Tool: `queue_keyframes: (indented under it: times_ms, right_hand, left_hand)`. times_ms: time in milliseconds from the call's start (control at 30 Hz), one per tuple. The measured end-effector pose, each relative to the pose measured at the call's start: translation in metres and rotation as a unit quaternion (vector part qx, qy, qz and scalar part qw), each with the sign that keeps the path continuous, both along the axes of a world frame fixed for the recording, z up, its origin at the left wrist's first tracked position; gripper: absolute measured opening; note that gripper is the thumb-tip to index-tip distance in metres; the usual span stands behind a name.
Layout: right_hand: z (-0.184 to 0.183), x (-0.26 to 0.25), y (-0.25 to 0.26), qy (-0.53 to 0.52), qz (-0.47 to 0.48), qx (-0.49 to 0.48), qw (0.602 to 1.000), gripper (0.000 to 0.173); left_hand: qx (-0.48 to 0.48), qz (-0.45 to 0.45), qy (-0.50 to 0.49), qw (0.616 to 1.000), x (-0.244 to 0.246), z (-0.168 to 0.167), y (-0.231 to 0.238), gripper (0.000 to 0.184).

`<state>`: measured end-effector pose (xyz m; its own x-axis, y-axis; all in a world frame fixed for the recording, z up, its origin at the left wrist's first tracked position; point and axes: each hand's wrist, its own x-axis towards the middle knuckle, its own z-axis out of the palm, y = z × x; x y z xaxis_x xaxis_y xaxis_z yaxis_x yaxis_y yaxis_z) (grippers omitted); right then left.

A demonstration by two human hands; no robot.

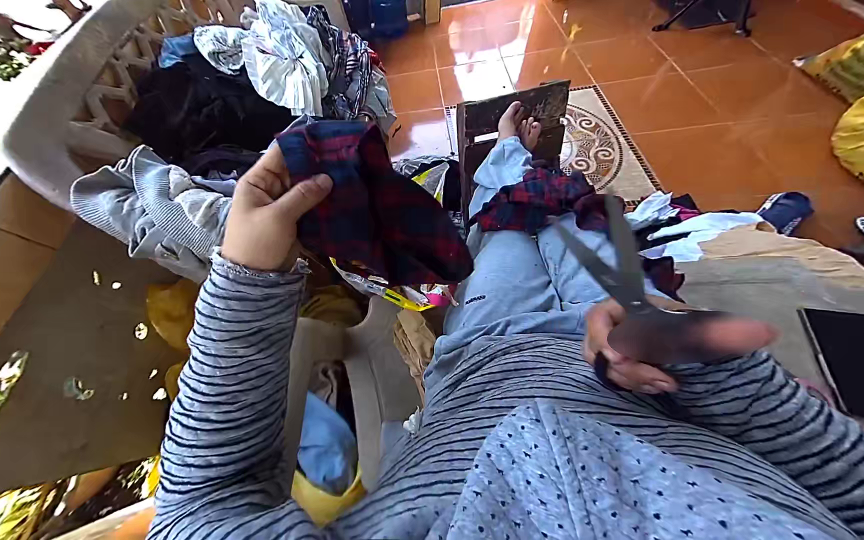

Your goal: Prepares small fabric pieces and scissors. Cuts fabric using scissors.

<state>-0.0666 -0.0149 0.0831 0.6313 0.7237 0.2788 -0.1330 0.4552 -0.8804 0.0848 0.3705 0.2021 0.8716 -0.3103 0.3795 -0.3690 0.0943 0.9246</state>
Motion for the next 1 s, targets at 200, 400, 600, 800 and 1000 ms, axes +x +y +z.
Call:
queue_keyframes:
  times_ms: [200, 400, 600, 800, 1000]
  right_hand:
    - [-0.013, 0.022, -0.022, -0.039, -0.055, -0.134, 0.989, 0.072]
    - [0.008, 0.041, 0.038, -0.087, -0.057, -0.213, 0.972, 0.079]
    - [0.015, 0.058, 0.072, -0.076, -0.043, -0.183, 0.979, 0.077]
    - [0.01, 0.061, 0.078, -0.07, -0.044, -0.179, 0.98, 0.076]
    - [0.006, 0.057, 0.077, -0.02, -0.055, -0.161, 0.985, 0.065]
  left_hand:
    - [-0.02, -0.001, 0.013, 1.0, 0.004, 0.008, 0.022, 0.029]
    - [0.02, -0.123, 0.016, 0.992, -0.002, -0.005, -0.001, 0.031]
    - [0.075, -0.203, 0.058, 0.975, -0.004, -0.015, -0.014, 0.042]
    - [0.123, -0.25, 0.082, 0.957, -0.003, -0.022, -0.024, 0.047]
    - [0.12, -0.252, 0.104, 0.955, -0.003, -0.026, -0.028, 0.043]
